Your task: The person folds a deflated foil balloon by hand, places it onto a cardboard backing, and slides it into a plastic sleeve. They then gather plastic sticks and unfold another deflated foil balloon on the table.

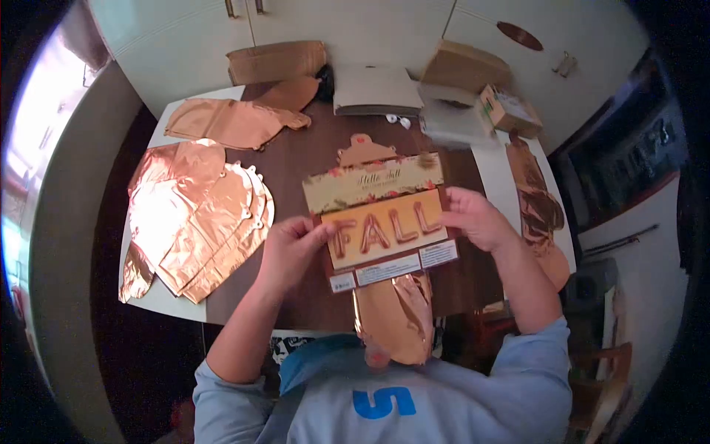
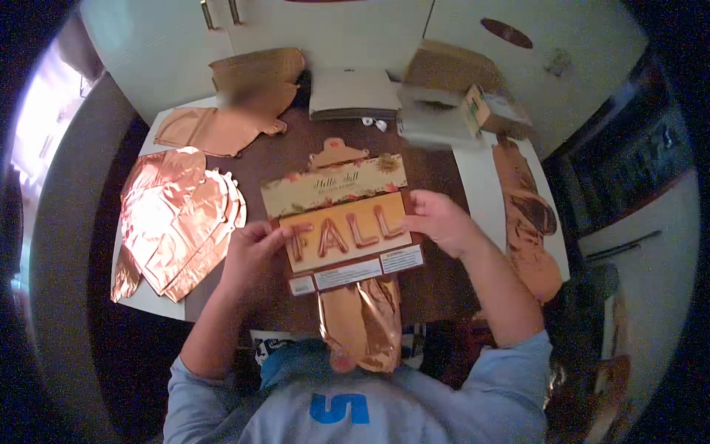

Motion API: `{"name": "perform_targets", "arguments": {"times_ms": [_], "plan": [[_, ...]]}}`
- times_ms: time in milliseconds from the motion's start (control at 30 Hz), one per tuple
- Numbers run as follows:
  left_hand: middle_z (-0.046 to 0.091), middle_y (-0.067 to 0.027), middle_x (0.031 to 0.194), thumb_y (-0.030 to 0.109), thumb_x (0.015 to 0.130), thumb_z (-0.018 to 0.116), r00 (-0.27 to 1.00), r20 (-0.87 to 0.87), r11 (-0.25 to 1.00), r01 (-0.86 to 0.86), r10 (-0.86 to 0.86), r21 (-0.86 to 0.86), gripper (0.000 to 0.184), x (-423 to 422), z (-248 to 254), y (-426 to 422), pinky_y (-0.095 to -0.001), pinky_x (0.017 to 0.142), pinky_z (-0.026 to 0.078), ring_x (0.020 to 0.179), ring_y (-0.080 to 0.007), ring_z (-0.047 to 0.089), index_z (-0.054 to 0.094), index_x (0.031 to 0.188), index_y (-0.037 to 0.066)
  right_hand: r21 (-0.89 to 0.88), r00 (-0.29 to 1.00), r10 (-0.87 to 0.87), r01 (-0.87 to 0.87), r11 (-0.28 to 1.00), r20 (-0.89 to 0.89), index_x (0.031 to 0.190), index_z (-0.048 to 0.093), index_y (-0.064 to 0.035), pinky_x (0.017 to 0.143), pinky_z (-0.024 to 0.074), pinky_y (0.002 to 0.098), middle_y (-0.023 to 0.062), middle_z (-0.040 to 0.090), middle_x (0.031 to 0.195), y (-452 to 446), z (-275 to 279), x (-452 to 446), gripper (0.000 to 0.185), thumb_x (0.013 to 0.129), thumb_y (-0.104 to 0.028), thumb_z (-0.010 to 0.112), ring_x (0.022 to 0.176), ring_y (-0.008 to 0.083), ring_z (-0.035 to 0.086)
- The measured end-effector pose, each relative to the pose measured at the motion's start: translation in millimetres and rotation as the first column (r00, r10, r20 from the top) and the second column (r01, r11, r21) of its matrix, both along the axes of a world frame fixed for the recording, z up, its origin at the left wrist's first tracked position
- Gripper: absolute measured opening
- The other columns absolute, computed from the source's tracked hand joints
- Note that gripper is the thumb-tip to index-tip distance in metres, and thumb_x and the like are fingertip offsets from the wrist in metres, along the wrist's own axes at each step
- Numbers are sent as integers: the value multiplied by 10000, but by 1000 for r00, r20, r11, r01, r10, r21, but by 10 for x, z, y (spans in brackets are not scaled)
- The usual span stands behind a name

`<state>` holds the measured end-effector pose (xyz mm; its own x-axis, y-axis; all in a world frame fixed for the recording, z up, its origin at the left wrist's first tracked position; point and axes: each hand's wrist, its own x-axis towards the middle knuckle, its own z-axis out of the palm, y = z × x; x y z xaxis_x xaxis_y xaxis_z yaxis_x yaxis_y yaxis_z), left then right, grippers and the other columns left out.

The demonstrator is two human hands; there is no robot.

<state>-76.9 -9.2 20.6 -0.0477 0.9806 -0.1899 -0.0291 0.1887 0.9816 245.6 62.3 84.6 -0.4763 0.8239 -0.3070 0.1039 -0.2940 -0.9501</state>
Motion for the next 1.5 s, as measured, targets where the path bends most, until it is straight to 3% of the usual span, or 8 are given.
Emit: {"name": "perform_targets", "arguments": {"times_ms": [100, 200, 400, 600, 700, 933, 1133, 1500], "plan": [[700, -41, 877, 164, 916, 700, 987, -12, 975, -155, 159, 157, 229, 173, 191, 19, -229, 688, 501, 759, -67, 604, 654, 1011, -39, 230, 977, -127, 86, 969, 170, 1147, 582, 33, 776, 554, 287, 106, 694, 1018, -8, -200, -12, 257, 893, -1, 614, 908, 159, 682], [626, -166, 1161, 131, 820, 751, 761, -553, 823, 45, 340, 567, 381, 194, 237, -82, -391, 895, 505, 1075, -278, 619, 623, 1166, 40, 352, 883, -202, 45, 935, 424, 1058, 606, 21, 679, 530, 282, 85, 696, 874, 58, -394, 90, 232, 856, -66, 680, 776, 141, 669], [568, -130, 1275, 218, 825, 708, 466, -883, 650, 654, 56, 387, 368, 217, -24, -289, -553, 1073, 360, 1246, -336, 504, 640, 1164, 94, 471, 671, -305, -74, 879, 675, 1166, 577, -23, 664, 518, 367, 107, 658, 833, -185, -404, 49, 528, 754, -261, 805, 730, 246, 650], [565, -143, 1291, 220, 844, 700, 505, -863, 672, 642, -10, 368, 325, 221, -65, -442, -563, 1088, 344, 1280, -363, 483, 661, 1138, 87, 708, 722, -160, -566, 422, 673, 1415, 429, -54, 1113, 350, 486, 208, 431, 1431, -865, -278, 248, 884, 685, -333, 842, 1345, 374, 407], [557, -144, 1294, 197, 849, 685, 512, -859, 679, 632, -3, 374, 310, 218, -54, -547, -565, 1086, 348, 1285, -360, 477, 657, 1137, 87, 566, 657, 50, -683, 461, 752, 1453, 385, -48, 1184, 196, 529, 188, 330, 1526, -1246, -283, 261, 984, 642, -347, 856, 1438, 370, 266], [549, -163, 1296, 199, 739, 721, 441, -894, 593, 741, -74, 317, 458, 199, 57, -840, -572, 1106, 319, 1285, -382, 482, 636, 1169, 67, 551, 528, -161, -776, 307, 834, 1417, 431, -56, 1169, 223, 544, 163, 413, 1480, -1506, -585, 216, 911, 636, -296, 836, 1397, 332, 365], [580, -139, 1254, 207, 700, 744, 437, -900, 568, 740, 1, 360, 465, 242, -57, -996, -558, 1069, 371, 1239, -346, 523, 634, 1129, 66, 845, 742, -426, -522, 116, 517, 1050, 624, -46, 1042, 424, 518, 145, 646, 1205, -1650, -912, 83, 298, 785, -137, 727, 1150, 323, 611], [679, -27, 962, 126, 708, 751, 546, -789, 614, 530, 281, 585, 281, 397, -336, -1091, -470, 1028, 423, 1028, -224, 654, 627, 960, 104, 884, 829, -401, -215, 414, 389, 1082, 622, -82, 858, 496, 428, 104, 688, 1066, -1575, -827, 102, 283, 816, -178, 645, 1002, 312, 640]]}}
